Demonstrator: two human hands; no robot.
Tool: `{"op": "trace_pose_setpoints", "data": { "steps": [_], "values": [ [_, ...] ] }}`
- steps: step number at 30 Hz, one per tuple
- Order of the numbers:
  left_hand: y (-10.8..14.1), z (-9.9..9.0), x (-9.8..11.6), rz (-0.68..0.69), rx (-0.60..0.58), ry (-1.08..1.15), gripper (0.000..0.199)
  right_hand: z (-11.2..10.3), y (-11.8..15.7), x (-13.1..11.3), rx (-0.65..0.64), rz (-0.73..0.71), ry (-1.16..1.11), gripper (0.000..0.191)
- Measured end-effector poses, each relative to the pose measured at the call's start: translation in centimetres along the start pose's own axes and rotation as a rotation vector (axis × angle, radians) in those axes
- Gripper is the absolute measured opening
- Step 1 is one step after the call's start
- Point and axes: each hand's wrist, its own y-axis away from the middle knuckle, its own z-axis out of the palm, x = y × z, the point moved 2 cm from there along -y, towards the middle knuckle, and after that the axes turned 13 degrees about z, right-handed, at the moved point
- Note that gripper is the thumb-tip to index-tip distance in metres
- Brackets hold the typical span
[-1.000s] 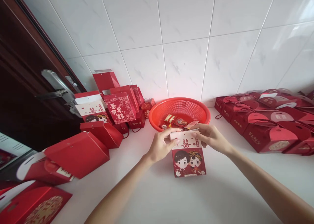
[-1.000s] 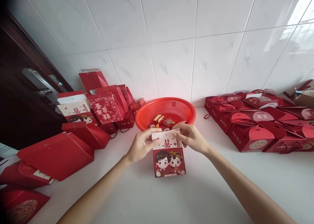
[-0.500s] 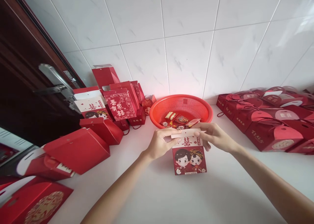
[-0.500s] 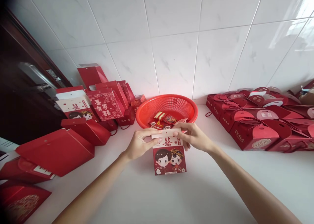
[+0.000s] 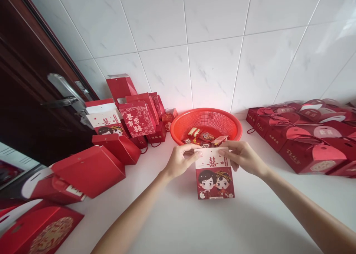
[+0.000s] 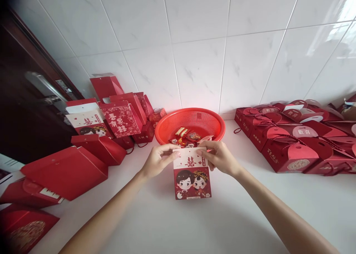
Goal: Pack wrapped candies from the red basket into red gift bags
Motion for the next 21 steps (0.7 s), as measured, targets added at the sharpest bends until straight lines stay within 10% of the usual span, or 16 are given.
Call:
{"op": "trace_pose_setpoints", "data": {
  "steps": [11,21],
  "values": [
    [-0.6,-2.2,1.0,-0.007,-0.272,0.035,0.035,0.1,-0.1,0.0,-0.037,0.005,-0.03,0.045],
    [-0.5,-1.8,0.4,-0.088,-0.239,0.159,0.037,0.1,0.0,0.0,-0.068,0.019,-0.041,0.045]
  ]
}}
